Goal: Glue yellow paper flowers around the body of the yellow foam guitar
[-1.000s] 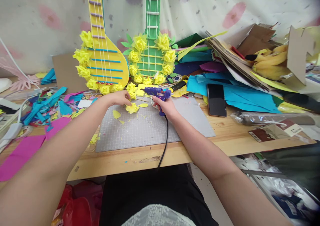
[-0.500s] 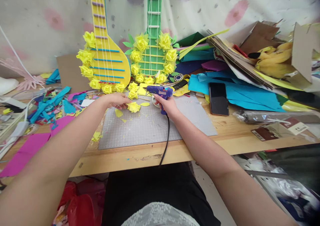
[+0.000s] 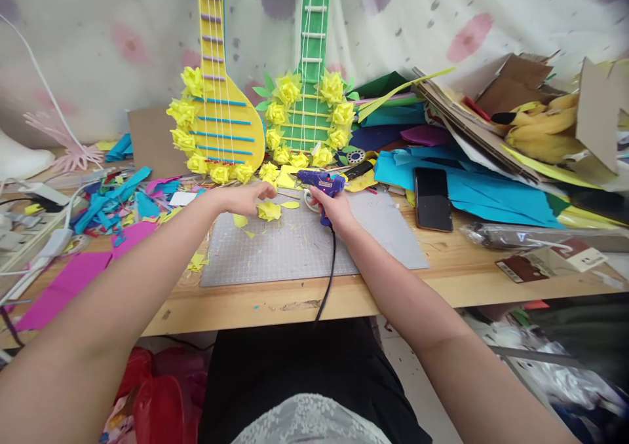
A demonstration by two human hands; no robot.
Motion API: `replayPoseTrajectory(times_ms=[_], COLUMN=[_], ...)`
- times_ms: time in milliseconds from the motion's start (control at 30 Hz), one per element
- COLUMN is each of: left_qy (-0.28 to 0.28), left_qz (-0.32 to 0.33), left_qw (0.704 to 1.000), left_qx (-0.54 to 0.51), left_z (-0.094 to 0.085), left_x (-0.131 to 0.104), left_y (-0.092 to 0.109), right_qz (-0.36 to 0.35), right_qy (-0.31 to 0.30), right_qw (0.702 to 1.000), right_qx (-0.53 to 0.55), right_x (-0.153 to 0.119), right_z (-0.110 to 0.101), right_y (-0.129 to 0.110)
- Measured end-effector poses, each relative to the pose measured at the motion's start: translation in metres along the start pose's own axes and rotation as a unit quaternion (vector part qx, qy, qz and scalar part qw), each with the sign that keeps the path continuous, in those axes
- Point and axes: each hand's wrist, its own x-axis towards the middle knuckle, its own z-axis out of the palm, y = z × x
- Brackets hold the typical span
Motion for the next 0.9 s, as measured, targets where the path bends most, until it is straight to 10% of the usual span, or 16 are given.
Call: replayPoseTrajectory(times_ms=[133,500,700,900], left_qy=[-0.045,0.145,0.207,0.192], left_qz=[0.022,-0.165,-0.238,-0.124], left_qw=[0.997,0.963,0.941,0.973], left_qx=[0.056,0.157,0.123,0.018], left_z=[0.005,0.031,0.016,0.021], left_x=[-0.004,-0.019,-0.02,-0.017], left_y=[0.003,0.037,0.019,0.002], right_qz=[0.001,0.006,0.003,-0.012], right_qy=[-0.001,-0.001,-0.013,-0.016], right_qw=[1.0,1.0,1.0,1.0], right_qx=[0.005,0.007,0.013,0.008], right_x=[0.0,-0.002,0.0,0.003], right_z=[0.0,0.0,-0.001,-0.001], right_y=[0.0,-0.001,0.002,0.007])
